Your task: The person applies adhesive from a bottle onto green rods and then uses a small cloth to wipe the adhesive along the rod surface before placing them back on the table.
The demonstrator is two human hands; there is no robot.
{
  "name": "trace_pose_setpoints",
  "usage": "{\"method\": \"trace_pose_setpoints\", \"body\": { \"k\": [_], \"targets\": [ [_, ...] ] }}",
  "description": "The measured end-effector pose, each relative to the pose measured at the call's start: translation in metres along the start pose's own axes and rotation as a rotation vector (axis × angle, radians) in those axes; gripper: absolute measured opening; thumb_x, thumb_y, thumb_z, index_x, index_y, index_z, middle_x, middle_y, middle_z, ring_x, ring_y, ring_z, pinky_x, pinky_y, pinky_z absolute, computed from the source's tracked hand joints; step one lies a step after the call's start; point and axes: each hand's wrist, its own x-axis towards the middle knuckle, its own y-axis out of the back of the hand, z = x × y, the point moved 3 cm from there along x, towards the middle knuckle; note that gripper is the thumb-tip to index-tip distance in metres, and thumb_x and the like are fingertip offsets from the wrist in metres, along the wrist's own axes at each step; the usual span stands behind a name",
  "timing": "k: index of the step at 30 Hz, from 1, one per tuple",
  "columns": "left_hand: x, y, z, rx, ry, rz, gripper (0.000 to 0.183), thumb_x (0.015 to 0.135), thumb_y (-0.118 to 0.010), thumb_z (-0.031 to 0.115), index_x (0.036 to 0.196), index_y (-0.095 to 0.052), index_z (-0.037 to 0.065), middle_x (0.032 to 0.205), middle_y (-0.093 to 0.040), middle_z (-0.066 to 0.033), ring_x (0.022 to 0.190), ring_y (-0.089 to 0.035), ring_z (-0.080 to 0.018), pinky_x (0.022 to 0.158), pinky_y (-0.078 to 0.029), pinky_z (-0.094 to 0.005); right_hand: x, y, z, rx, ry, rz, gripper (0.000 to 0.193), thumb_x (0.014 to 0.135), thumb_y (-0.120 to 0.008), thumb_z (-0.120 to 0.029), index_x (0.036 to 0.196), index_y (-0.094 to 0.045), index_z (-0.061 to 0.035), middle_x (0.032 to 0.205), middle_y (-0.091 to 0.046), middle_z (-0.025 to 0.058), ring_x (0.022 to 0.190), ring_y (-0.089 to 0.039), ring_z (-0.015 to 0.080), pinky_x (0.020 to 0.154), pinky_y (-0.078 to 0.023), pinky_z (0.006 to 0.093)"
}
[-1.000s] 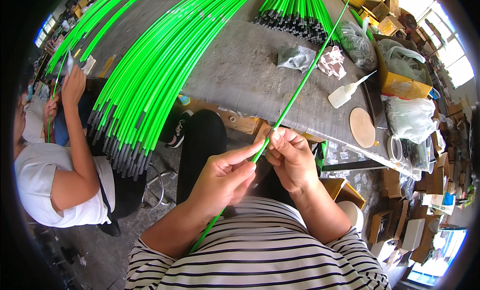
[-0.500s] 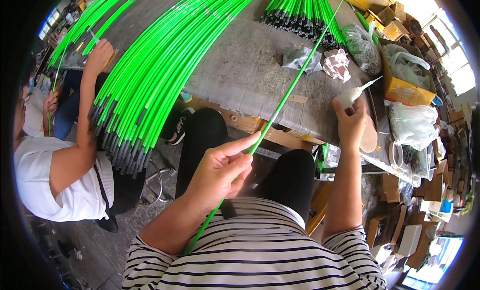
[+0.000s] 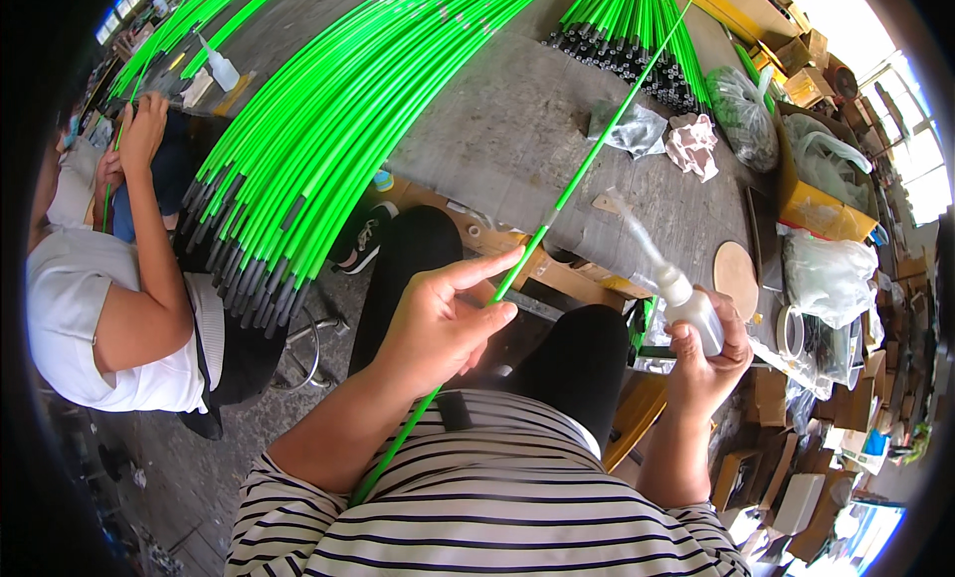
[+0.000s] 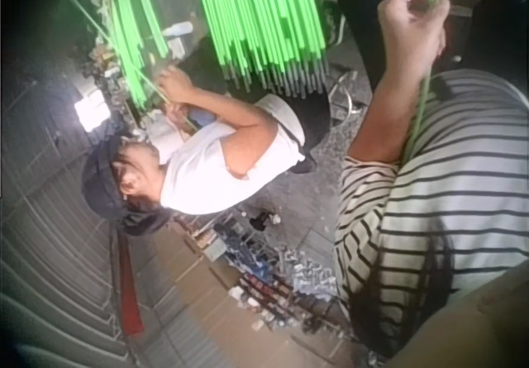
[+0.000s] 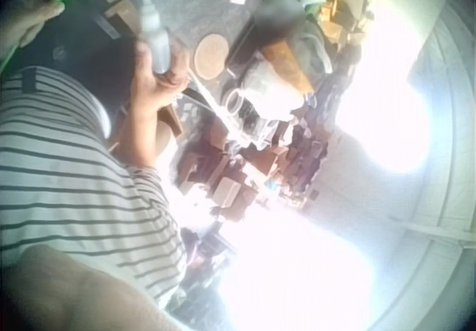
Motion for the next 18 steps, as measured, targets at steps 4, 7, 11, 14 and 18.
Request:
{"method": "trace_pose_setpoints", "body": {
  "k": [4, 7, 11, 14, 18],
  "targets": [
    [0.001, 0.000, 0.001, 0.116, -0.069, 0.032, 0.045, 0.078, -0.059, -0.004, 0.121, -0.050, 0.007, 0.074, -0.046, -0.0005, 0.041, -0.040, -0.0025, 0.035, -0.031, -0.0164, 0.002, -0.003, -0.017, 0.013, -0.006, -0.040, 0.034, 0.062, -0.079, -0.013, 0.087, -0.061, -0.0006, 0.078, -0.058, 0.0052, 0.071, -0.053, 0.0117, 0.067, -0.042, 0.0235],
    [0.001, -0.001, 0.002, 0.133, -0.092, 0.033, 0.045, 0.078, -0.059, -0.004, 0.121, -0.050, 0.007, 0.074, -0.046, -0.0005, 0.042, -0.041, -0.0029, 0.036, -0.032, -0.0160, 0.000, -0.008, -0.024, -0.009, 0.015, -0.060, 0.034, 0.061, -0.079, -0.015, 0.086, -0.061, -0.0004, 0.075, -0.058, 0.0048, 0.069, -0.053, 0.0120, 0.066, -0.042, 0.0236],
    [0.001, -0.002, 0.004, 0.132, -0.095, 0.031, 0.045, 0.078, -0.059, -0.004, 0.120, -0.051, 0.007, 0.075, -0.045, -0.0007, 0.043, -0.042, -0.0031, 0.036, -0.032, -0.0161, 0.000, -0.013, -0.029, -0.072, 0.076, -0.093, 0.035, 0.062, -0.079, -0.020, 0.086, -0.061, -0.0002, 0.075, -0.058, 0.0060, 0.068, -0.053, 0.0139, 0.064, -0.042, 0.0239],
    [0.000, -0.002, 0.004, 0.135, -0.103, 0.030, 0.045, 0.077, -0.059, -0.004, 0.120, -0.051, 0.006, 0.076, -0.044, -0.0009, 0.044, -0.042, -0.0032, 0.036, -0.033, -0.0162, -0.001, -0.016, -0.030, -0.074, 0.094, -0.094, 0.035, 0.062, -0.079, -0.020, 0.086, -0.062, -0.0008, 0.075, -0.059, 0.0062, 0.067, -0.053, 0.0146, 0.064, -0.042, 0.0242],
    [-0.001, -0.003, 0.003, 0.124, -0.094, 0.030, 0.045, 0.077, -0.059, -0.005, 0.120, -0.051, 0.006, 0.077, -0.044, -0.0011, 0.044, -0.042, -0.0033, 0.037, -0.034, -0.0160, -0.001, -0.016, -0.032, -0.095, 0.114, -0.100, 0.034, 0.062, -0.078, -0.019, 0.086, -0.062, -0.0009, 0.074, -0.059, 0.0066, 0.067, -0.053, 0.0150, 0.063, -0.042, 0.0242]
  ]
}}
